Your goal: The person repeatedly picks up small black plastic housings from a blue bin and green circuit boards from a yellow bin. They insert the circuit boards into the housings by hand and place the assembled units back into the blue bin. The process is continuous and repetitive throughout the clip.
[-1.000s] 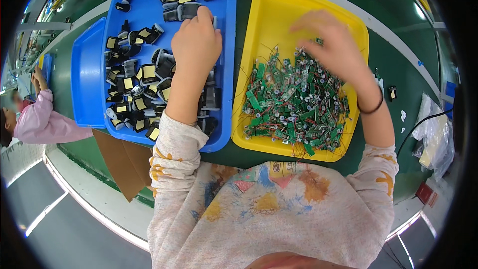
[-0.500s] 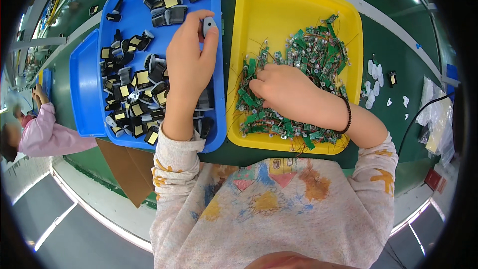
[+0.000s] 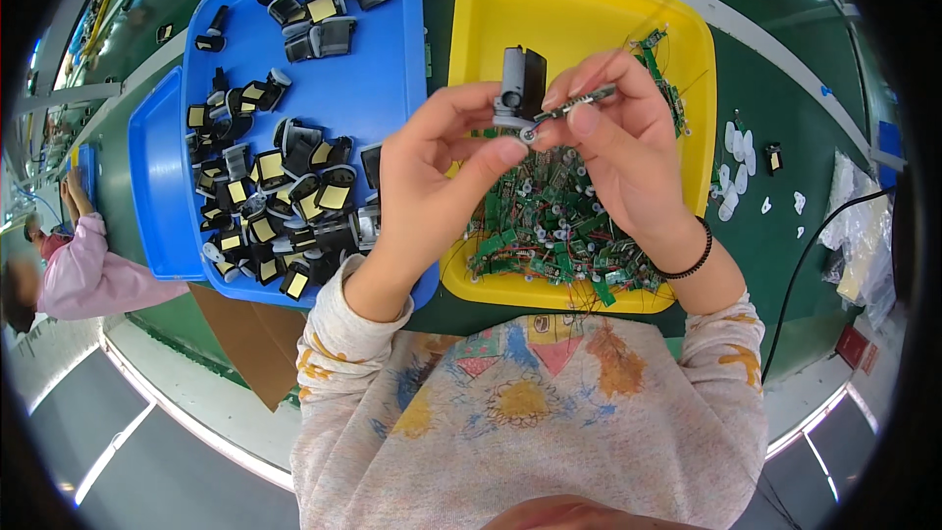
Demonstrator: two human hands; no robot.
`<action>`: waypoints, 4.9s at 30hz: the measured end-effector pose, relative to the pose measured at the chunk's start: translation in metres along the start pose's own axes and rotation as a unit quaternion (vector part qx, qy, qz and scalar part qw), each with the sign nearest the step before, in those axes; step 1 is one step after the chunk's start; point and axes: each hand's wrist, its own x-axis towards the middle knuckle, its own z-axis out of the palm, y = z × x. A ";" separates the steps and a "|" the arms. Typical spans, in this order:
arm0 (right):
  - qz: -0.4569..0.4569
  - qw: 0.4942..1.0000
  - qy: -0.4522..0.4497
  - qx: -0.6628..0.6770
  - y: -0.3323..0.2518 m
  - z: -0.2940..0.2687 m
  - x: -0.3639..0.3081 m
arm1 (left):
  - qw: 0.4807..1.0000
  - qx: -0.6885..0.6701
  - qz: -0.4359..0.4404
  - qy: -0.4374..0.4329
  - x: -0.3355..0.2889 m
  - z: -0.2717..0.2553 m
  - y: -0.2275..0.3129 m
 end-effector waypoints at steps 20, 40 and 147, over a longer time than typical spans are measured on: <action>-0.228 0.913 -0.024 -0.337 -0.001 -0.013 -0.011 | 0.993 -0.106 -0.031 -0.051 -0.006 0.006 -0.006; -0.332 0.784 -0.048 -0.523 -0.003 -0.010 -0.006 | 0.989 -0.132 -0.067 -0.012 -0.006 0.005 -0.004; -0.143 0.861 -0.080 -0.481 0.000 -0.012 -0.011 | 0.969 0.237 0.061 -0.037 -0.005 -0.012 0.006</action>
